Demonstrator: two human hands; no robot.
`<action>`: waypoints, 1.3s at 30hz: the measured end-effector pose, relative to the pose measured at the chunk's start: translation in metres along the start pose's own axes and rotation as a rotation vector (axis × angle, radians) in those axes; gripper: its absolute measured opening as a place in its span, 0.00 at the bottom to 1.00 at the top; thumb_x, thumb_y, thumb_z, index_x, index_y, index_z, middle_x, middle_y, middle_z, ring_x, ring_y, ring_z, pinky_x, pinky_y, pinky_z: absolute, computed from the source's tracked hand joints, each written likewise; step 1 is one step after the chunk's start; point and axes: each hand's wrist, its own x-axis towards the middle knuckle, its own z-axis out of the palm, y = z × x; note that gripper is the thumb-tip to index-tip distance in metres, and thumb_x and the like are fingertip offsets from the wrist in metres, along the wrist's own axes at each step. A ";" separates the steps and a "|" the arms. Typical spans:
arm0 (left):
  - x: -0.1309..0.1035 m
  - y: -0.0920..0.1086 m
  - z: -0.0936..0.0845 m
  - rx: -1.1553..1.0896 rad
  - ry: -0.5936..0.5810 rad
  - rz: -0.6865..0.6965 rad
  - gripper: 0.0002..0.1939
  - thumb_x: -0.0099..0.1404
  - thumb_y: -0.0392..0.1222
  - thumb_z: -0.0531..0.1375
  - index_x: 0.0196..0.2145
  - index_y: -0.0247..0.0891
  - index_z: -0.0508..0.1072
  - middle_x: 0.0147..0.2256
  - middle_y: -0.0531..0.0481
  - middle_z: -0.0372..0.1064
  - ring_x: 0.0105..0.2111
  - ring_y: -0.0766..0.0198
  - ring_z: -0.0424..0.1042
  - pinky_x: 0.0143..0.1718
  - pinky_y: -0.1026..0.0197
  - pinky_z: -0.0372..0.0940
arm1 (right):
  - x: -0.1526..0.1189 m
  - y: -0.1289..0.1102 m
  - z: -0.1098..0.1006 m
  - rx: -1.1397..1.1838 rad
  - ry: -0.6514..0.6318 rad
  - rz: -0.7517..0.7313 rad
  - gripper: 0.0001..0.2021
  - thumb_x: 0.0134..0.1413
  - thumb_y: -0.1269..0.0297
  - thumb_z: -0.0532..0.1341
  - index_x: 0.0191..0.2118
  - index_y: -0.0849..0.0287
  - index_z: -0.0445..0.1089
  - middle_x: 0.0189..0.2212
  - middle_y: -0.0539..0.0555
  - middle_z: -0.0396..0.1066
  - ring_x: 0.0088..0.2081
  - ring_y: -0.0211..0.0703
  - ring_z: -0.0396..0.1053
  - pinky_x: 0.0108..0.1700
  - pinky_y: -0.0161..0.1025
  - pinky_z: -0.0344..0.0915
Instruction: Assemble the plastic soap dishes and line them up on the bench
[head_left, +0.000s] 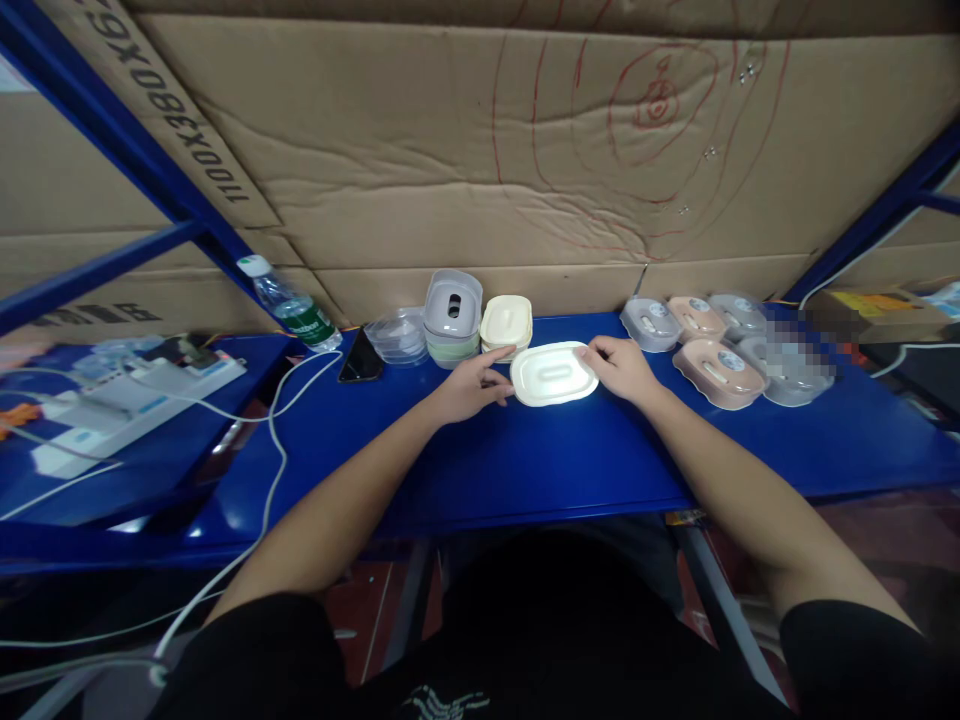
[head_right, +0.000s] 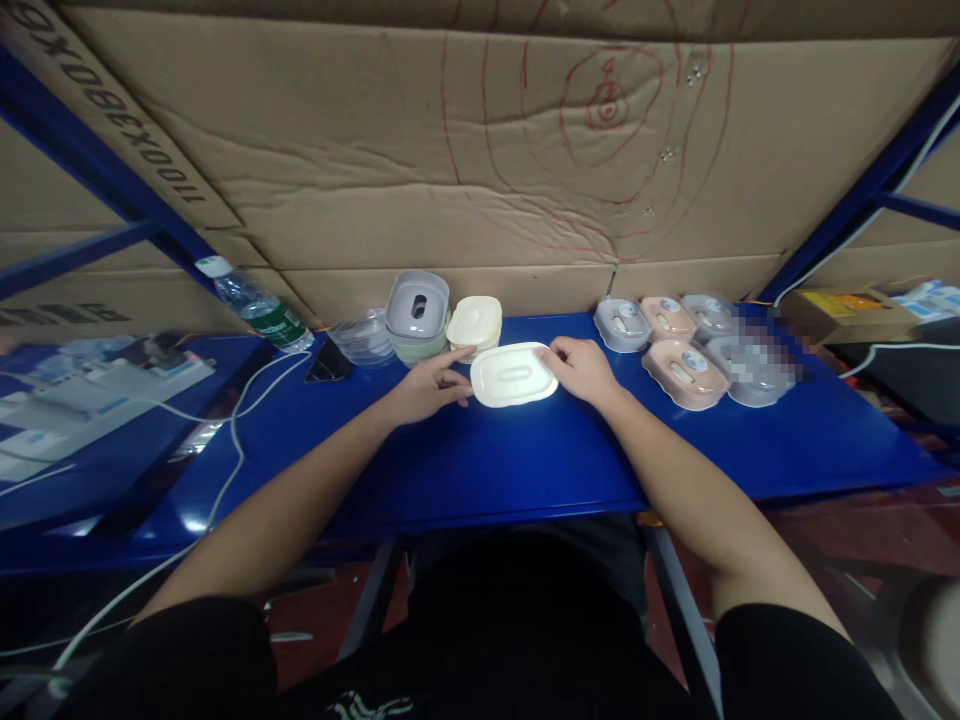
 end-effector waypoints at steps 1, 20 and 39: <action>-0.001 0.000 0.000 0.036 -0.017 -0.013 0.43 0.65 0.44 0.69 0.73 0.33 0.60 0.34 0.47 0.81 0.29 0.63 0.77 0.34 0.60 0.70 | 0.000 -0.002 -0.001 -0.064 -0.047 0.015 0.27 0.71 0.43 0.52 0.28 0.56 0.71 0.24 0.53 0.73 0.29 0.45 0.71 0.32 0.41 0.58; -0.003 0.004 0.000 0.797 0.002 0.238 0.20 0.74 0.49 0.60 0.57 0.39 0.80 0.31 0.50 0.80 0.32 0.61 0.77 0.39 0.58 0.66 | -0.002 -0.019 0.001 -0.504 -0.591 0.073 0.44 0.73 0.35 0.35 0.44 0.59 0.83 0.47 0.68 0.83 0.50 0.64 0.80 0.45 0.49 0.72; -0.005 0.001 -0.058 1.030 0.731 0.149 0.11 0.69 0.49 0.65 0.44 0.42 0.80 0.68 0.37 0.65 0.64 0.40 0.67 0.70 0.33 0.44 | -0.004 -0.011 -0.011 -0.299 -0.487 0.020 0.34 0.75 0.35 0.42 0.40 0.55 0.76 0.42 0.59 0.82 0.45 0.55 0.79 0.40 0.42 0.63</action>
